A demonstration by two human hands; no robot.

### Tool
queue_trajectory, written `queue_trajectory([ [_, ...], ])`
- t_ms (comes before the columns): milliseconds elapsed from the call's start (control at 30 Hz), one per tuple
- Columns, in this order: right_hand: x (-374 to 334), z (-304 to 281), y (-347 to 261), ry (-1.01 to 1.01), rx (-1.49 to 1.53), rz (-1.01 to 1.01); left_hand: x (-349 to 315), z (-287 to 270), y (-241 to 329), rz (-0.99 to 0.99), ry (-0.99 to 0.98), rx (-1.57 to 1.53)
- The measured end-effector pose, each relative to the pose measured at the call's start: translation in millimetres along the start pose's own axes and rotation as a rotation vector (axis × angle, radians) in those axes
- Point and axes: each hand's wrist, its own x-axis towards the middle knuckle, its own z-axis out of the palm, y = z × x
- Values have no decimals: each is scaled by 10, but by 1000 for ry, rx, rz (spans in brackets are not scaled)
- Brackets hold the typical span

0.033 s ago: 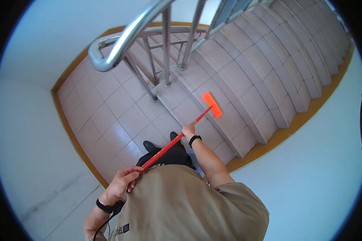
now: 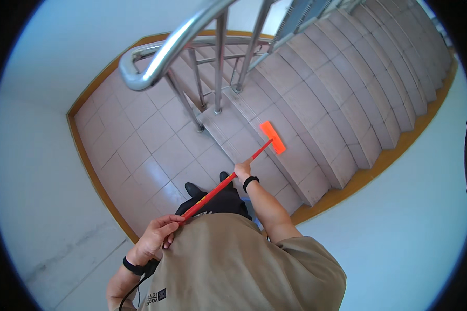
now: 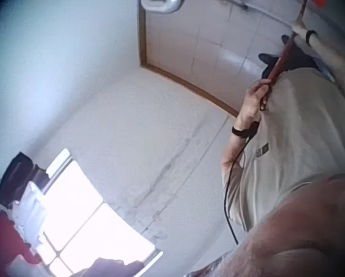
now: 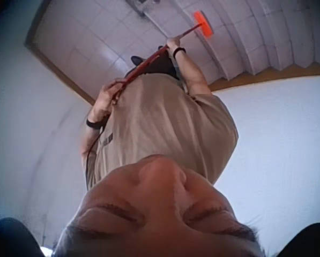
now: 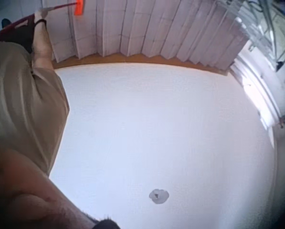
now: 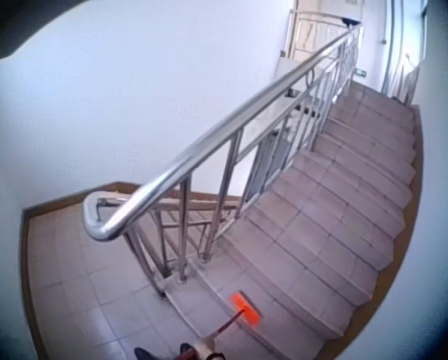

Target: The recorder is mopping tiled stairs using a mop and a bucket of water.

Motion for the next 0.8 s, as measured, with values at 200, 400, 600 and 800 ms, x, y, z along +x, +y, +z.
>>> queue_trajectory([
  [200, 228, 338, 258, 37, 85, 23, -116, -248, 23, 50, 12, -25],
  [400, -100, 511, -81, -125, 185, 66, -176, -434, -71, 57, 45, -108],
  [600, 86, 470, -291, -80, 11, 66, 42, -392, 105, 47, 60, -180],
  [800, 712, 230, -511, 17, -67, -20, 493, -115, 659, -11, 34, -113],
])
